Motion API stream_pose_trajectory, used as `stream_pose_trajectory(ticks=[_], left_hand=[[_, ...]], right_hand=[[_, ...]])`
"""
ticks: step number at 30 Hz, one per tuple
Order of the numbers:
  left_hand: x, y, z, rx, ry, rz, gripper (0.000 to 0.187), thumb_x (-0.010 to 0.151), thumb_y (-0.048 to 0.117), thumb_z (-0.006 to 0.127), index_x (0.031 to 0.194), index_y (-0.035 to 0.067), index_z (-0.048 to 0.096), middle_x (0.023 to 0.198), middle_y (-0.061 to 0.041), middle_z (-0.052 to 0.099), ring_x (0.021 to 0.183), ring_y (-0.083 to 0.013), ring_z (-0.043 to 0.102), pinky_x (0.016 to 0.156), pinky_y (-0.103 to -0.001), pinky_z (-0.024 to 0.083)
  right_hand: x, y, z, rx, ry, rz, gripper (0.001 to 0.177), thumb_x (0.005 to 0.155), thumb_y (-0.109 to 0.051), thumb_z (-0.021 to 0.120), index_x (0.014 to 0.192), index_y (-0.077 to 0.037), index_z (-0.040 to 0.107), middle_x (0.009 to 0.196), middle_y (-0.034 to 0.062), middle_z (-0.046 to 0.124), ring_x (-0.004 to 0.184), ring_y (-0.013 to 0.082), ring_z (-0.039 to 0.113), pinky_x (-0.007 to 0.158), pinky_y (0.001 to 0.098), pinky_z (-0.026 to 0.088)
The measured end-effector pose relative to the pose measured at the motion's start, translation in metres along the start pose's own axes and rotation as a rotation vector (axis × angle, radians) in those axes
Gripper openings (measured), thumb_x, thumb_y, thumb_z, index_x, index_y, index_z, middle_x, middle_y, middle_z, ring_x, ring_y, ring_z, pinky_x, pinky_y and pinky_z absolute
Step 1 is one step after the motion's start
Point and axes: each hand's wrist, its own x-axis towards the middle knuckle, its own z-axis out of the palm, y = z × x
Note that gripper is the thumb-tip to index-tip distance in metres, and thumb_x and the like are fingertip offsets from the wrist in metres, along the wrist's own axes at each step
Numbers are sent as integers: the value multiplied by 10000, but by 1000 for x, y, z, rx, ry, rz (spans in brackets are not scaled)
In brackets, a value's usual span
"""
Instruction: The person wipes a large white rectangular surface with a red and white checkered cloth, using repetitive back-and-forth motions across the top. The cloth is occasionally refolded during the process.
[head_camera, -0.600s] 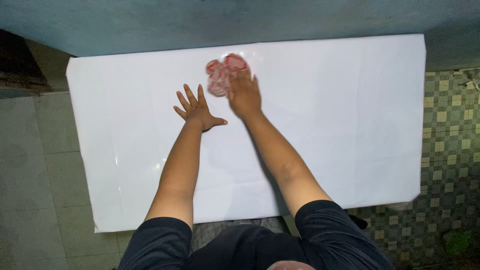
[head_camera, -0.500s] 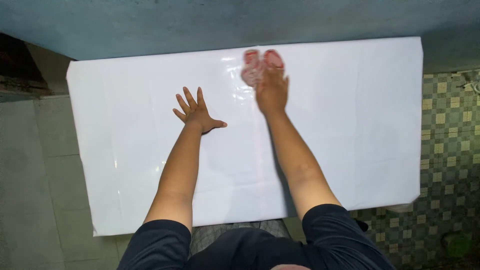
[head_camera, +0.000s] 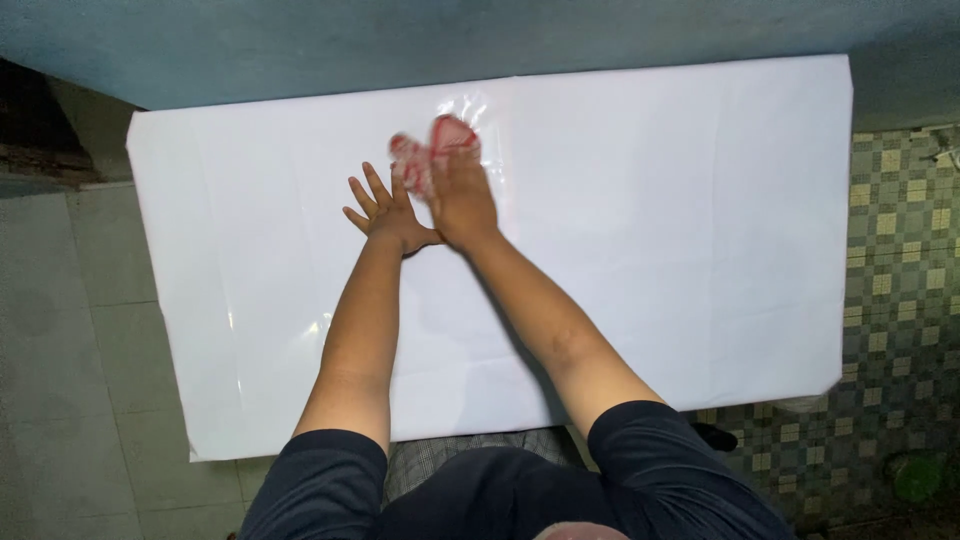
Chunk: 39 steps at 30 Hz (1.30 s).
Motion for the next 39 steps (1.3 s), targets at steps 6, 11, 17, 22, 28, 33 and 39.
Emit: stream_pose_trajectory(ticks=[6,11,17,22,28,33,39], left_hand=[[-7,2,-4,-29,20,9,1443,655,595,857,1641,196,-118,1641,-143,-302,1464,-432,-308,1133,-679,-165],[-23,6,-10,-47,41,27,1420,664,547,880,1649,190,-79,1658,-146,-263,1485,-420,-274,1142,-671,-158],[-36,0,-4,-117,153,79,1374,664,525,894,1656,191,5,1673,-160,-201,1506,-404,-228,1172,-637,-146],[-28,-6,16,-119,258,124,1288,709,516,879,1654,183,69,1679,-175,-155,1528,-370,-188,1189,-575,-169],[-12,-15,53,-65,300,61,1039,831,455,756,1640,186,162,1671,-138,-190,1528,-343,-193,1220,-587,-130],[-25,-15,58,-127,250,46,958,946,578,629,1652,246,73,1693,-138,-110,1537,-327,-169,1205,-574,-128],[-55,-5,27,-100,105,83,1201,783,699,724,1656,214,56,1685,-161,-171,1520,-369,-219,1184,-609,-162]], right_hand=[[-37,15,-26,-60,-24,0,514,1062,-307,391,1534,-120,469,1611,181,414,1529,358,297,1265,518,140],[-37,144,-34,-145,172,273,537,1030,-290,490,1525,-84,476,1581,173,457,1495,348,359,1230,554,167],[-49,224,-26,-188,416,571,530,1030,-252,541,1530,-105,443,1551,203,463,1446,423,393,1179,578,271],[-26,119,17,-260,268,386,559,995,-214,588,1520,-55,482,1540,226,491,1462,417,385,1194,511,238],[-60,8,1,-26,66,-133,446,1020,-320,480,1438,-208,585,1564,122,487,1514,342,323,1256,468,216],[-57,99,-20,-91,173,180,538,957,-176,593,1488,-98,546,1562,184,481,1482,391,364,1223,526,212],[-67,231,-31,-131,315,457,476,1019,-240,495,1478,-116,518,1585,133,449,1498,346,305,1224,531,189]])
